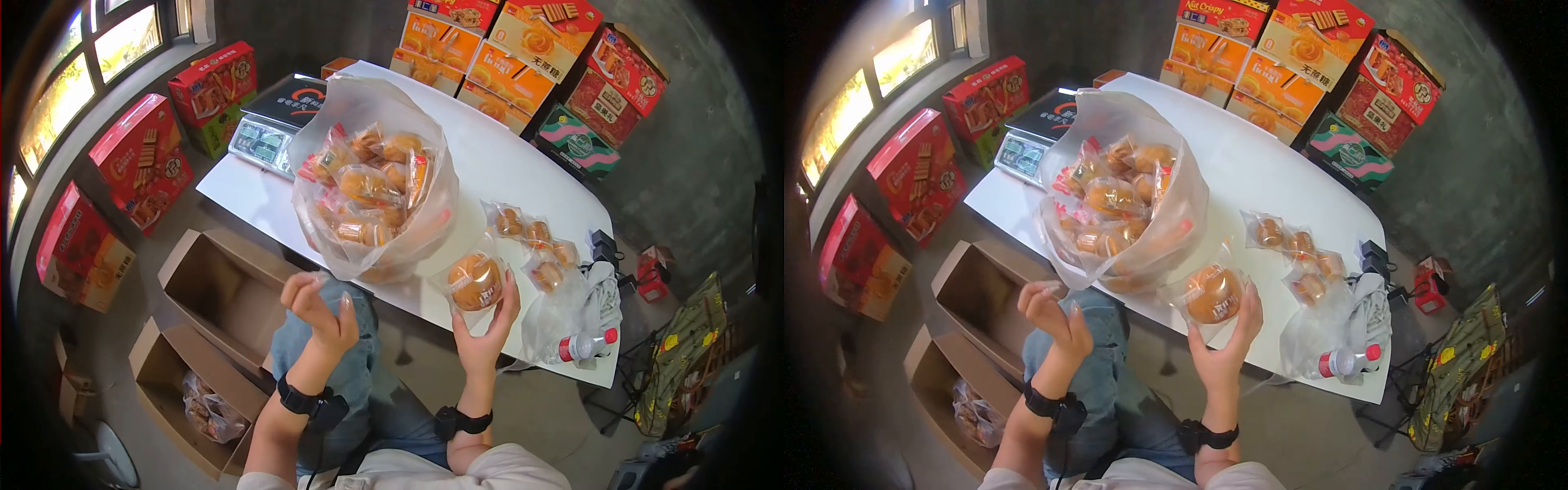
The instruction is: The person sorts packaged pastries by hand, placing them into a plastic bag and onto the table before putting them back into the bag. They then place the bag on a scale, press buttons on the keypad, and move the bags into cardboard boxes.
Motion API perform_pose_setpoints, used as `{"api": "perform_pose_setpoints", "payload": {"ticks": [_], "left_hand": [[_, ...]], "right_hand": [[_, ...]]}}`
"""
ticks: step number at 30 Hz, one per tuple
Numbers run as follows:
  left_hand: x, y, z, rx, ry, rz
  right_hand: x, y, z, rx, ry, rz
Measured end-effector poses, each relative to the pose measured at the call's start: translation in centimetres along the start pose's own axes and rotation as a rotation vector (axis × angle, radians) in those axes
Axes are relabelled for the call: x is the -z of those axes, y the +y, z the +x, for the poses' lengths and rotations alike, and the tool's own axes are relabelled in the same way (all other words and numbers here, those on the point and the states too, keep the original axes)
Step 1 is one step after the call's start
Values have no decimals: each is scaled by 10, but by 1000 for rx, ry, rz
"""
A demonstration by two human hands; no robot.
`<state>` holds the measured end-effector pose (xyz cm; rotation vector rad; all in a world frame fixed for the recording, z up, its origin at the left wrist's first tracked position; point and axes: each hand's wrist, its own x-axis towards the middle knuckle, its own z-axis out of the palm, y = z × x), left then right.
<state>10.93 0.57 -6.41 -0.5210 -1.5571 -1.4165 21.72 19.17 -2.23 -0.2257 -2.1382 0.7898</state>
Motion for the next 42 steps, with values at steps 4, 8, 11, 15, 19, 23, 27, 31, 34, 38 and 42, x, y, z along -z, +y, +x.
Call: {"api": "perform_pose_setpoints", "payload": {"ticks": [4, 8, 11, 15, 19, 23, 27, 31, 34, 38, 42], "left_hand": [[8, 9, 2, -195, -281, -90], [3, 19, 10, 185, -884, -293], [1, 8, 1, 479, -1034, -509], [1, 7, 5, 797, -958, -766], [1, -1, 7, 1054, -1028, -733], [15, -2, 8, 1216, -1141, -844], [23, -10, 2, 949, -1242, -1202], [14, -8, 10, 887, -1301, -1210], [12, -12, 9, 868, -1387, -1130], [14, -9, 9, 967, -1204, -1126], [13, -7, 13, 1017, -1100, -1157]], "right_hand": [[-2, -4, 2, 61, -13, 106], [-11, -12, 11, 218, 35, 176], [-17, -15, 9, 254, -2, 281], [-20, -14, 3, 238, -100, 424], [-11, -24, 0, -20, -310, 771], [-10, -28, -1, -119, -519, 1124], [-7, -22, -1, -89, -570, 1093], [-6, -18, 3, 45, -640, 809], [-9, -18, -1, -51, -644, 846], [-7, -26, 5, 9, -565, 836], [-11, -16, 5, -113, -455, 943]]}}
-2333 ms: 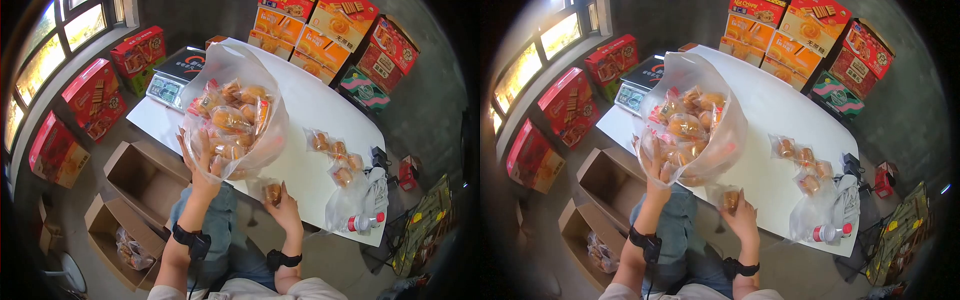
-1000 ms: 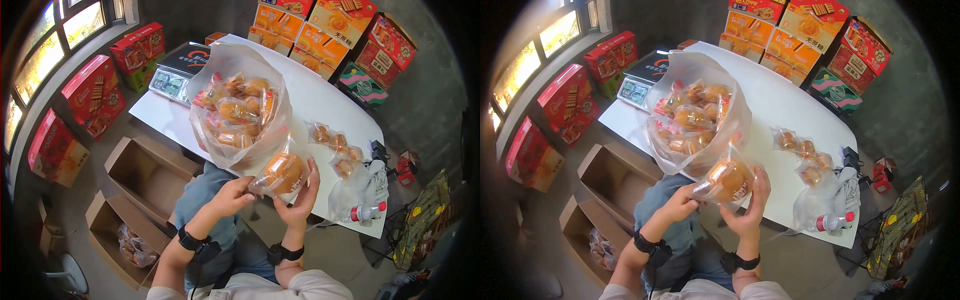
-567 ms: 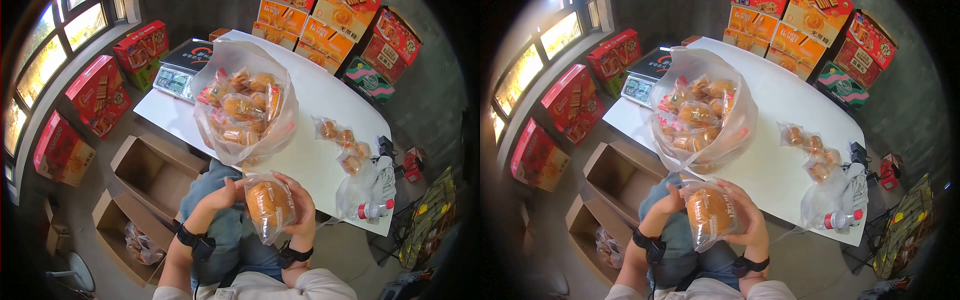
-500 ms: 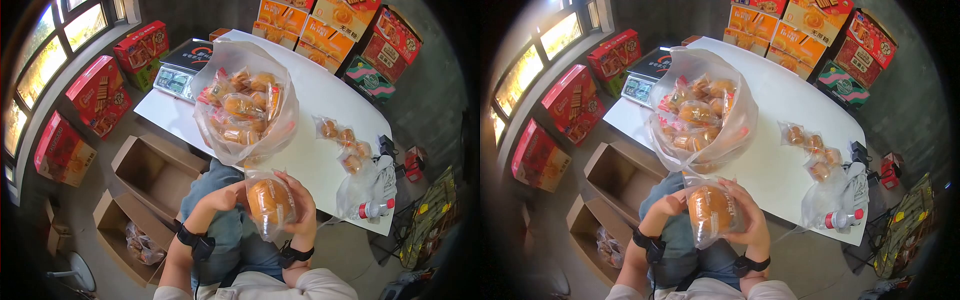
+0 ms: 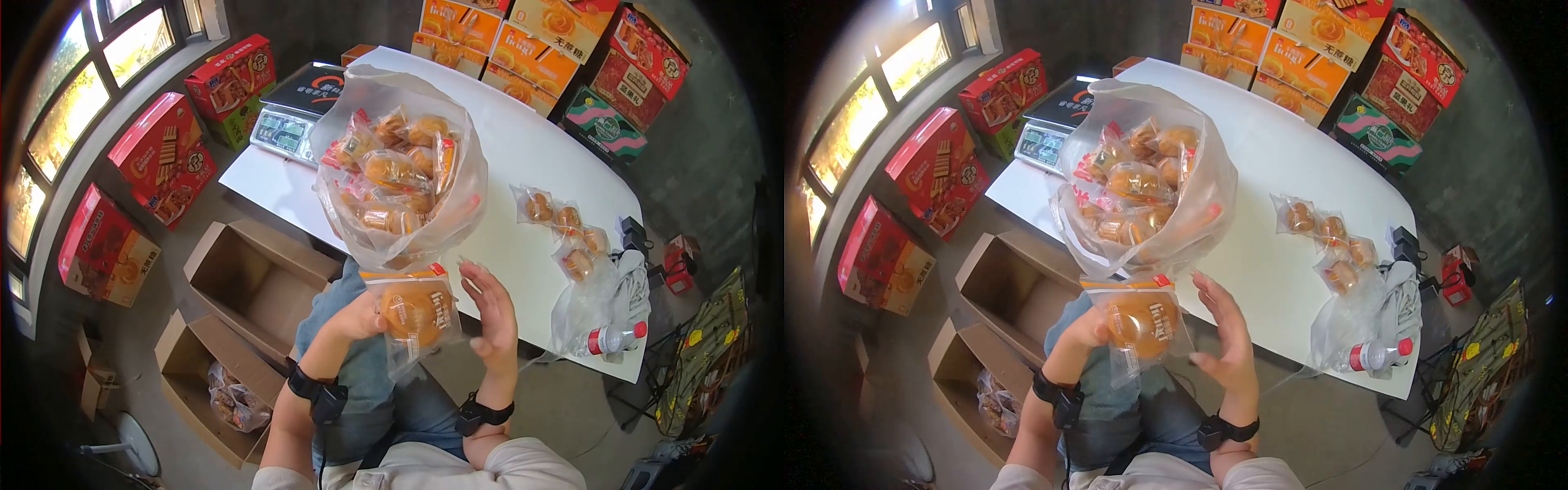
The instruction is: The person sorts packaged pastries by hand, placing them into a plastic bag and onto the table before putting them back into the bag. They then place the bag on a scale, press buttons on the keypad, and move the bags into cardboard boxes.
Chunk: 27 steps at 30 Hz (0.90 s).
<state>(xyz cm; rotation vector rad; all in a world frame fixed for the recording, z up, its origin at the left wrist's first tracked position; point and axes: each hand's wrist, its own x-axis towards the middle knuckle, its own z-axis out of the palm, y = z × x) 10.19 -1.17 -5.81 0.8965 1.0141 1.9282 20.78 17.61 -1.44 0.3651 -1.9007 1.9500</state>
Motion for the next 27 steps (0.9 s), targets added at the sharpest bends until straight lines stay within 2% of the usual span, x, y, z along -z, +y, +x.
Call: {"api": "perform_pose_setpoints", "payload": {"ticks": [3, 7, 10, 12, 13, 15, 16, 18, 19, 20, 22, 23, 25, 27], "left_hand": [[1, -2, 0, 4, 1, -43], [-2, 0, 4, -57, 5, -54], [0, -3, 3, -64, 82, -66], [3, -5, 4, -136, 152, 20], [3, -5, 3, -136, 152, 19], [2, -1, 3, -109, 79, -88], [1, -1, 3, -108, 79, -88], [0, -3, 3, -70, 69, -54], [2, -6, 1, -66, 70, -53], [7, -11, 0, -58, 33, 19], [3, -6, -1, -49, -4, 94], [-1, -3, -2, -3, 28, 84], [-2, 0, -2, 42, 61, 76], [4, -2, 0, -78, -34, 271]], "right_hand": [[1, 3, -1, -111, 67, -38], [0, 11, -3, -126, 80, -7], [1, 12, -6, -218, 47, -5], [1, 12, -10, -392, 22, -17], [4, 14, -14, -392, 22, -17], [14, 22, -21, -479, -328, -183], [17, 24, -22, -479, -328, -182], [19, 30, -23, -490, -659, -302], [12, 36, -28, -403, -601, -201], [9, 40, -30, -403, -600, -197], [-3, 37, -27, -427, -427, 280], [-8, 33, -25, -426, -427, 282], [-15, 24, -20, -387, -152, 412], [-12, 24, -23, -406, -88, 391]]}}
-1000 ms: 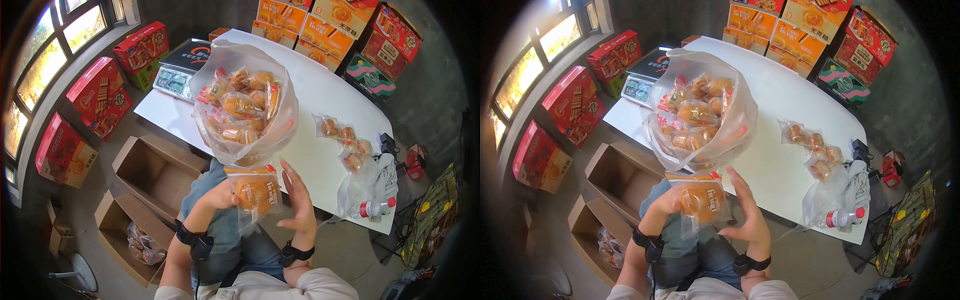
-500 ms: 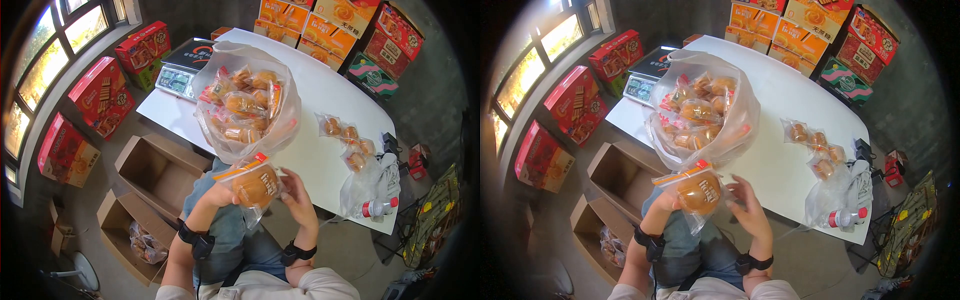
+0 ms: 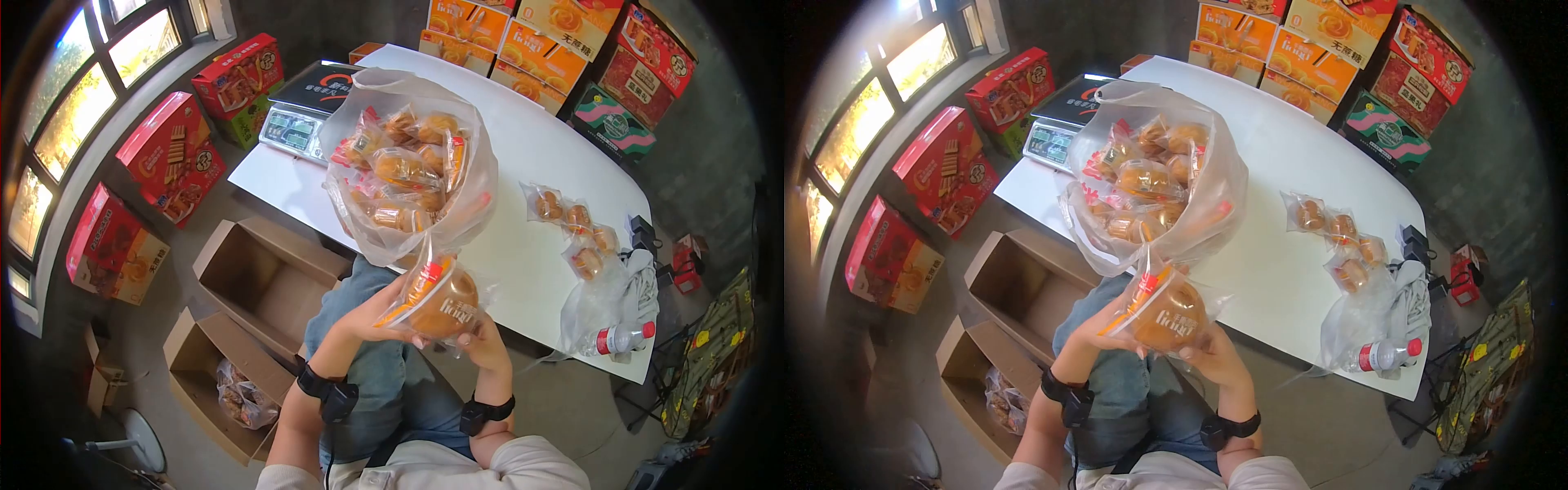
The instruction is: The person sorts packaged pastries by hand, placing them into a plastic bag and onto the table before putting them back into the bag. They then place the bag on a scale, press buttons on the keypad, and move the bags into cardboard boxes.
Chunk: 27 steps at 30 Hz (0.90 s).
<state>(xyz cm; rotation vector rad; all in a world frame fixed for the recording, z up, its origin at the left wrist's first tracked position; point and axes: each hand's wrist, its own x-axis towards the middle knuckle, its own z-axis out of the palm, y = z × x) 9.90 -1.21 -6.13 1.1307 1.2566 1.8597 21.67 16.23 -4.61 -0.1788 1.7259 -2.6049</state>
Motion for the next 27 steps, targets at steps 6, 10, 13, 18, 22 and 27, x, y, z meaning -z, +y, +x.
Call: {"api": "perform_pose_setpoints", "payload": {"ticks": [6, 10, 13, 18, 22, 27], "left_hand": [[-11, 23, 6, 96, 55, 16], [1, 4, 7, 11, 119, -257], [9, 1, 7, -57, 337, -290], [14, -14, 4, -205, 845, -375], [10, 8, 7, -375, 997, -280], [5, 13, 6, -268, 853, -105]], "right_hand": [[0, -11, -3, 234, 193, 125], [-22, -40, 21, 460, 348, -37], [-37, -63, 53, 713, 463, -559], [-49, -87, 107, 680, 477, -1462], [-32, -64, 116, 523, 500, -1691], [-19, -43, 91, 571, 436, -1560]]}}
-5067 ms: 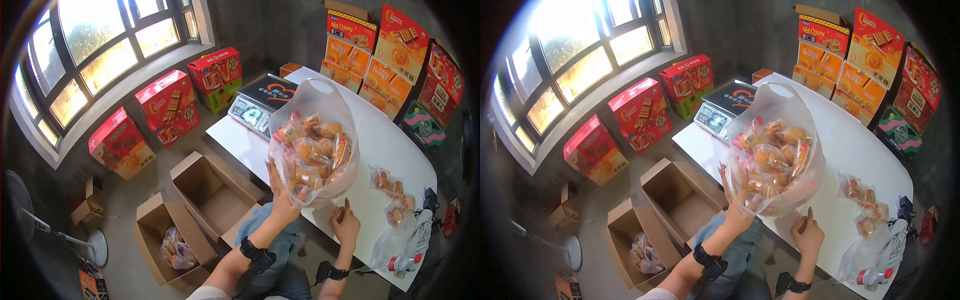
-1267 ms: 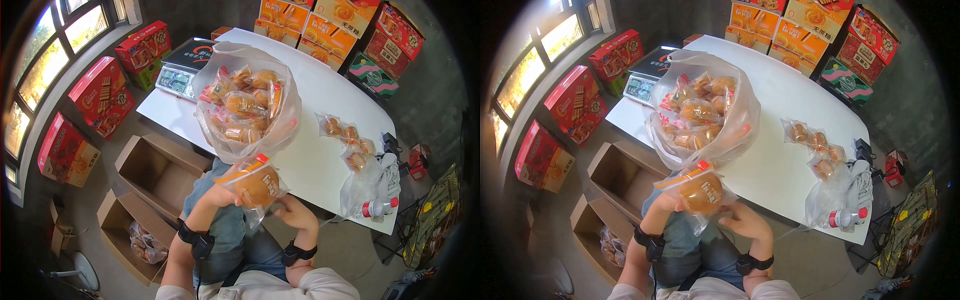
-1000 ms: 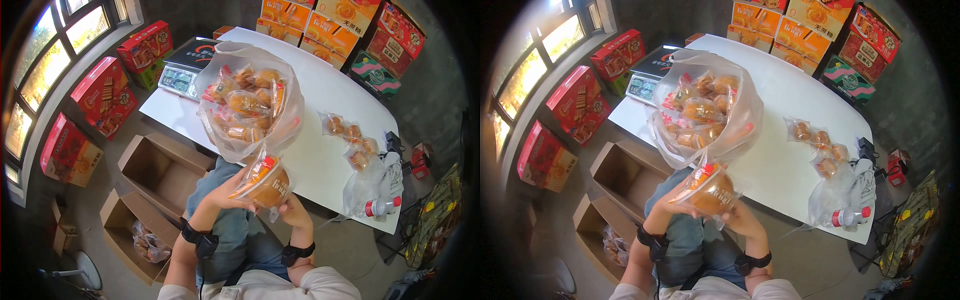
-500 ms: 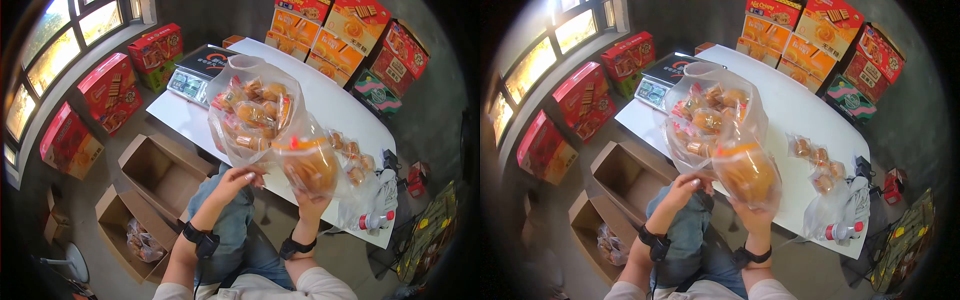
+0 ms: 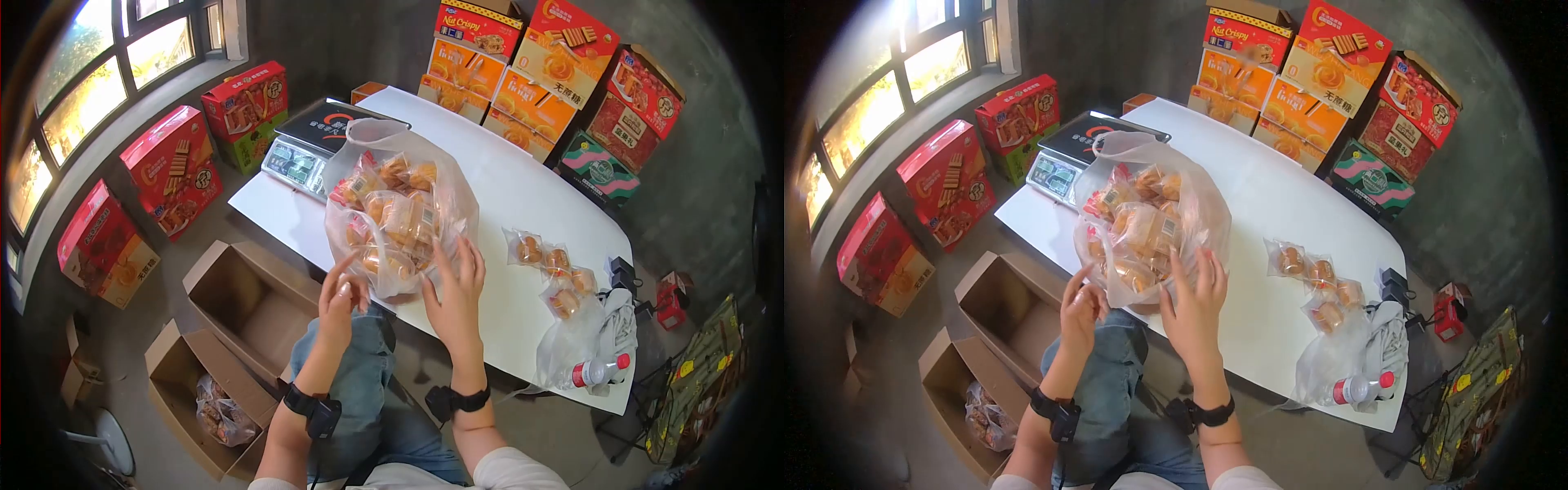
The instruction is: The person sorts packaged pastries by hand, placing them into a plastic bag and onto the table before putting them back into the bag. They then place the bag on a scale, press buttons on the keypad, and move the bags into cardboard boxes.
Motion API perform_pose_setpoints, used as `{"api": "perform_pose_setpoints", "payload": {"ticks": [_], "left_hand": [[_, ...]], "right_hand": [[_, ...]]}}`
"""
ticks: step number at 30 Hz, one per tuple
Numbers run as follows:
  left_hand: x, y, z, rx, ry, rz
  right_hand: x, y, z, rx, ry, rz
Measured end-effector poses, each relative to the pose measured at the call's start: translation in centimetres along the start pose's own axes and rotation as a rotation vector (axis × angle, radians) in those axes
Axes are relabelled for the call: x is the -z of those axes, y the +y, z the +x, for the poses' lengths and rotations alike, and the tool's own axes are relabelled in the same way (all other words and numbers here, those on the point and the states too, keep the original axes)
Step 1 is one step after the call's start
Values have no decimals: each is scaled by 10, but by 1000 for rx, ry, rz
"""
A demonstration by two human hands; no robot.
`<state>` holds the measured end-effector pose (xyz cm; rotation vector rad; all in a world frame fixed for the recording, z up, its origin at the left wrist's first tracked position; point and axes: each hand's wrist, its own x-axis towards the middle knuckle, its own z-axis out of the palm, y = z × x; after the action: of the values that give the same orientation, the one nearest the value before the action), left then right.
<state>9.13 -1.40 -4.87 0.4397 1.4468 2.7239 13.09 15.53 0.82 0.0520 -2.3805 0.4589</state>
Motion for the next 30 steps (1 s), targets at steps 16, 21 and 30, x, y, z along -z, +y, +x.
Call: {"api": "perform_pose_setpoints", "payload": {"ticks": [16, 21, 30], "left_hand": [[-8, -10, -11, 17, -208, 40], [-3, -17, -4, 28, -210, -52], [-3, -12, -2, 37, -169, -19]], "right_hand": [[16, 154, -123, -430, 23, -6], [-12, 219, -68, -337, -22, -240], [-32, 280, 17, -482, -235, -538]]}}
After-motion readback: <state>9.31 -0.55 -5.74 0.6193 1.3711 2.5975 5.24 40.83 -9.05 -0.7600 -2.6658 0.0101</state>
